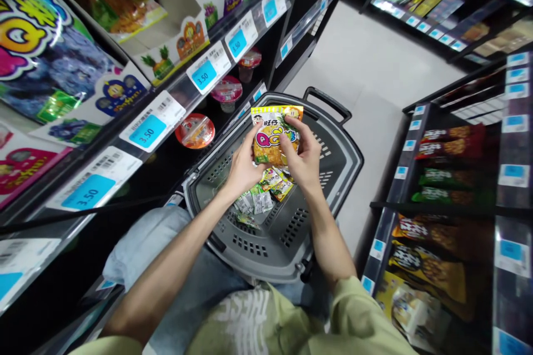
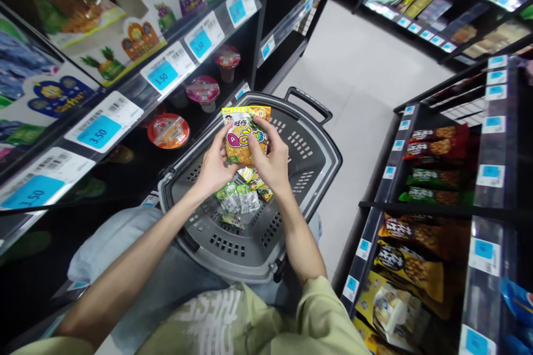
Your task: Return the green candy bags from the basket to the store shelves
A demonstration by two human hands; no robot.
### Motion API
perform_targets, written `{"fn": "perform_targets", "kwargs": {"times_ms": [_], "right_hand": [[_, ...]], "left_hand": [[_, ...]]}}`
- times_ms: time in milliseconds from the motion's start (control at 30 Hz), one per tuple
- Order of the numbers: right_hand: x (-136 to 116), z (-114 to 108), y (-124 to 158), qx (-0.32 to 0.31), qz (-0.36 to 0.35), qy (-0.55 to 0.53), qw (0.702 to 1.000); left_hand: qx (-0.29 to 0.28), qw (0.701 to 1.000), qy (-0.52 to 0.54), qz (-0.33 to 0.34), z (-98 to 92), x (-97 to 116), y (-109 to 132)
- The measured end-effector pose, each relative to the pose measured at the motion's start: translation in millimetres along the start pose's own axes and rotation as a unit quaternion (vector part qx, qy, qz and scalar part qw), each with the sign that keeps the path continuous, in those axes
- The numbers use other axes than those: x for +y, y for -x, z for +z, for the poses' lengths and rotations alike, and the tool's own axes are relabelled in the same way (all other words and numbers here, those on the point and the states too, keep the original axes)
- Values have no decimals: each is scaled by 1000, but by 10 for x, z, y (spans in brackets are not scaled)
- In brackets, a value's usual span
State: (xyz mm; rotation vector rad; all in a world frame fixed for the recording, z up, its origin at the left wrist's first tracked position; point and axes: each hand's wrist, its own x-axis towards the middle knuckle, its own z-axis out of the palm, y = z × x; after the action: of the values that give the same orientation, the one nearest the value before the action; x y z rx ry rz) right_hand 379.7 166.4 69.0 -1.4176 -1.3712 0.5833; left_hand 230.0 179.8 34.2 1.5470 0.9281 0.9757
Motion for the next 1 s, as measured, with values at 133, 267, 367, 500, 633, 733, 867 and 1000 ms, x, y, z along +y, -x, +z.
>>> {"fn": "perform_targets", "kwargs": {"times_ms": [133,267,367,500,633,733,867,1000], "right_hand": [[74,5,-2,13,7,2,1000],[96,-9,-19,21,20,-6,1000],[55,4,-12,19,22,-21,999],[-58,79,46,-14,40,-90,995],[-126,133,101,-3,84,-156,984],[-79,116,83,107,78,-154,979],[25,93,24,156,104,-183,965],[11,126,25,107,189,-268,939]], "left_hand": [[23,998,-43,25,2,-9,-5],[24,995,-89,47,-4,33,13],[19,986,-148,77,-7,40,43],[27,984,-151,88,11,13,67],[45,998,49,-14,38,12,55],[71,956,261,-111,37,63,41],[23,877,434,-204,22,168,56],[-2,871,432,-233,40,180,79]]}}
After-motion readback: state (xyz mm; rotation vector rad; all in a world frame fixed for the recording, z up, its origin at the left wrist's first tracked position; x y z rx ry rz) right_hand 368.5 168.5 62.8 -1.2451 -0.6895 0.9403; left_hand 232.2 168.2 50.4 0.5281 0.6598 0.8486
